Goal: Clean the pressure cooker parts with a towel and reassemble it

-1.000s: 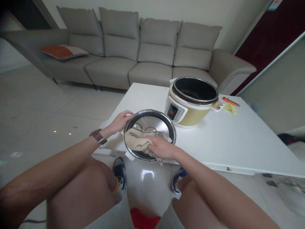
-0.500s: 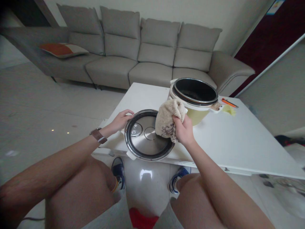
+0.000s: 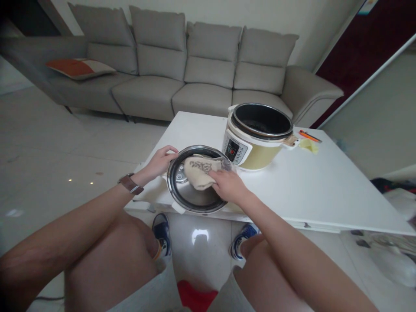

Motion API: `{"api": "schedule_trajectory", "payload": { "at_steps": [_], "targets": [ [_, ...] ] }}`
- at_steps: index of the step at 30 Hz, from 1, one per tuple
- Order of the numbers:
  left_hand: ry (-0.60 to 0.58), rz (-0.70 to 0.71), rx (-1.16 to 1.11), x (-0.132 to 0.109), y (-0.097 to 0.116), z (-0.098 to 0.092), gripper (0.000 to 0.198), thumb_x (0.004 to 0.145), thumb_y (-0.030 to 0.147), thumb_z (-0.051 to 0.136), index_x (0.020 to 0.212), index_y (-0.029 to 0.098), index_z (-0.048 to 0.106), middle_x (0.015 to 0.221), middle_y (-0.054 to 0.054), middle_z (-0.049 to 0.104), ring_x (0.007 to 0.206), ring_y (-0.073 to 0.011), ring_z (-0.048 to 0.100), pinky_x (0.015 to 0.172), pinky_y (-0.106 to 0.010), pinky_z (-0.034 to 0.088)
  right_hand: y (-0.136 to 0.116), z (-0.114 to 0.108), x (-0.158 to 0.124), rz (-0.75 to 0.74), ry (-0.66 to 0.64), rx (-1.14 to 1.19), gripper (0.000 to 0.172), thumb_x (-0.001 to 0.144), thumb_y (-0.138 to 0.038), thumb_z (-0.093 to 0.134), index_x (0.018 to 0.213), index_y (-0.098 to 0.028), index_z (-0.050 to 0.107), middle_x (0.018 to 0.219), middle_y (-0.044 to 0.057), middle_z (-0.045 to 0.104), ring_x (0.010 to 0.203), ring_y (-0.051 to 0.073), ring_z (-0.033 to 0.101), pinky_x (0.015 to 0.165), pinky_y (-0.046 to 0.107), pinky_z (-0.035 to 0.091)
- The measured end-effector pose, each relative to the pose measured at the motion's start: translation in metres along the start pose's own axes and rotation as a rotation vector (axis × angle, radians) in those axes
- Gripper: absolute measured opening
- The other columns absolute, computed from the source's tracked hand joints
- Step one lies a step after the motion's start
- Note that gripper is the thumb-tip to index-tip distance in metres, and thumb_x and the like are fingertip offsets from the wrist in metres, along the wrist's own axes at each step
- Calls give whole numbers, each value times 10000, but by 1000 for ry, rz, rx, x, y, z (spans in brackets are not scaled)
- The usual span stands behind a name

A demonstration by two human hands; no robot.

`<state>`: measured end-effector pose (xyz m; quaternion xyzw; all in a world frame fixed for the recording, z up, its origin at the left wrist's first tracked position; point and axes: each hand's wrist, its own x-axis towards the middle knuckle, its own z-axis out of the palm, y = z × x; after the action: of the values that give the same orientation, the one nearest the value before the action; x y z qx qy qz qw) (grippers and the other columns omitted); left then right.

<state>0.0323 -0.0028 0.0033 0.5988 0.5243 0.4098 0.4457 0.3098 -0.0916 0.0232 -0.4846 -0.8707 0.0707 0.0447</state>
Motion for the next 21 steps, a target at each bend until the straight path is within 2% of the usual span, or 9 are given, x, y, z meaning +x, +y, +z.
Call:
{"api": "schedule_trajectory", "payload": {
  "at_steps": [3,5,7,9,12,15,18,21],
  "targets": [
    [17,-21,10,1,-3,-1,272,728,409,673,880,189,622,631,-2,634,600,-179,579,559,-272,405,0,18,2,-38,-82,23,425,916,-230,565,1338,-188,591,1526,143,557,1354,328,556,1062,462,472],
    [26,-18,23,1,-4,-1,266,728,407,666,873,188,628,635,-4,633,605,-180,581,563,-275,407,2,25,2,-30,-79,48,494,884,-225,605,1375,-181,571,1582,150,497,1426,333,499,1112,488,447],
    [37,-7,28,0,-4,0,259,730,403,661,870,187,632,639,-5,633,611,-181,581,577,-279,413,3,26,0,-20,-68,86,524,879,-189,585,1402,-175,561,1578,157,502,1432,315,502,1126,482,440],
    [46,4,33,0,-4,0,253,732,400,660,864,186,635,644,-6,632,614,-179,576,589,-282,417,5,23,-1,-15,-60,135,523,884,-155,544,1405,-176,575,1513,161,572,1359,301,576,1104,461,459],
    [52,9,40,0,-4,1,241,734,393,662,856,185,637,647,-7,632,616,-179,571,591,-284,414,9,12,-3,-28,-90,272,418,888,-168,527,1279,-182,672,1222,127,751,1095,278,711,1005,424,515],
    [50,4,38,0,-3,0,236,739,387,662,859,185,638,666,-13,648,631,-183,576,588,-283,410,16,4,-2,-64,-101,561,319,898,-208,514,1127,-188,735,1072,69,783,1004,240,710,968,381,528],
    [45,1,49,1,-2,0,220,752,374,657,863,185,644,669,-14,656,638,-185,581,595,-285,411,25,-1,-1,92,52,820,279,867,-271,539,1028,-192,752,1026,33,775,975,231,689,928,364,535],
    [37,13,63,1,-3,-1,193,769,356,648,859,185,653,690,-17,667,658,-188,597,626,-292,431,30,-6,0,348,366,878,233,808,-363,595,858,-176,725,850,23,743,841,237,654,815,367,533]
  ]
}}
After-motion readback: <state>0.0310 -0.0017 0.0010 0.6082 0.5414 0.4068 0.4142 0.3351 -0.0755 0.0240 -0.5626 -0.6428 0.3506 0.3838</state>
